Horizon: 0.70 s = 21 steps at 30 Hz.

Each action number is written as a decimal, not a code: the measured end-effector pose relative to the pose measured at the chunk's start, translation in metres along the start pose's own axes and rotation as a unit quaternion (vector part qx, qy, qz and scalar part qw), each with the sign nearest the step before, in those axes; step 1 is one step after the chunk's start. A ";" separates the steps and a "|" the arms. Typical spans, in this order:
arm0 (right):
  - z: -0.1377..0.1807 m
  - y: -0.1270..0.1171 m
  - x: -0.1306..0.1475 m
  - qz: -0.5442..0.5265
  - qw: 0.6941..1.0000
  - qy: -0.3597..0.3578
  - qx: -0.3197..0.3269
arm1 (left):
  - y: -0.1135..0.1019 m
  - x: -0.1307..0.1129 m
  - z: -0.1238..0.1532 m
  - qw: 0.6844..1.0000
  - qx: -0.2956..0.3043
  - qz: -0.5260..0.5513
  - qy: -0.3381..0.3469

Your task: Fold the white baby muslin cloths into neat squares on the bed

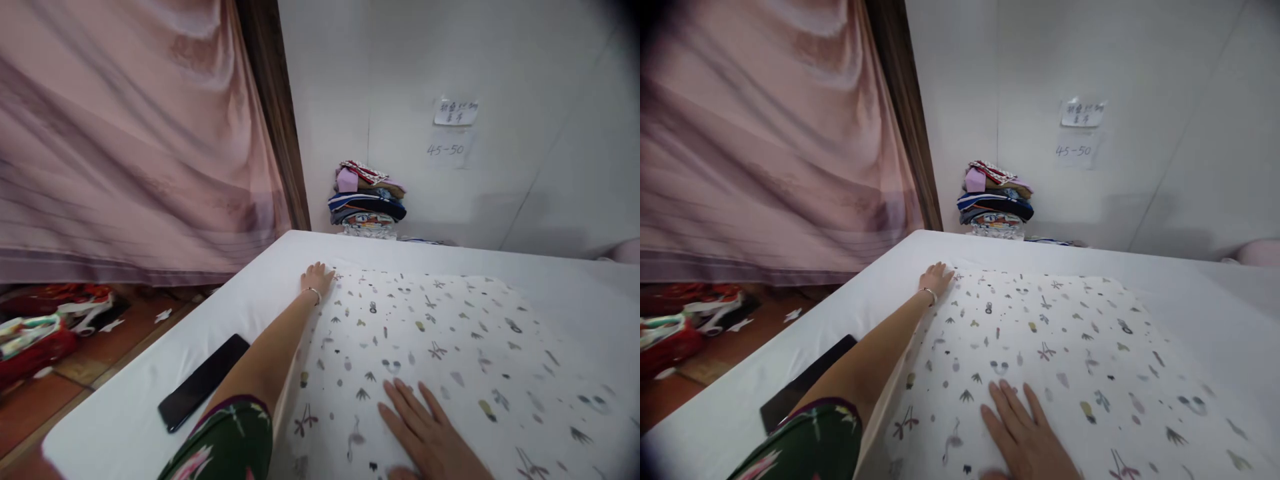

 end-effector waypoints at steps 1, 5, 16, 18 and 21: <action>0.000 -0.001 0.000 -0.001 1.000 -0.002 -0.003 | 0.001 0.000 -0.002 1.000 0.009 -0.003 0.002; -0.002 -0.008 0.001 0.015 1.000 -0.002 -0.007 | 0.005 -0.002 -0.004 0.999 0.040 -0.018 -0.008; -0.002 -0.010 0.001 -0.028 0.998 0.033 0.051 | 0.019 -0.024 0.000 0.995 0.069 -0.048 0.061; -0.004 -0.015 0.001 -0.079 0.992 0.038 0.090 | 0.018 -0.023 -0.001 0.995 0.067 -0.045 0.052; -0.011 -0.031 -0.007 -0.162 0.974 0.062 0.144 | 0.014 -0.028 0.003 0.996 0.045 -0.042 0.058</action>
Point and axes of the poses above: each hand's wrist, its own z-axis away from the middle knuckle, its own y-axis out of the palm, x = y × z, the point moved 4 cm from there along -z, towards the middle knuckle, and after that the axes turned 10 degrees about z, right-handed, at the moved point
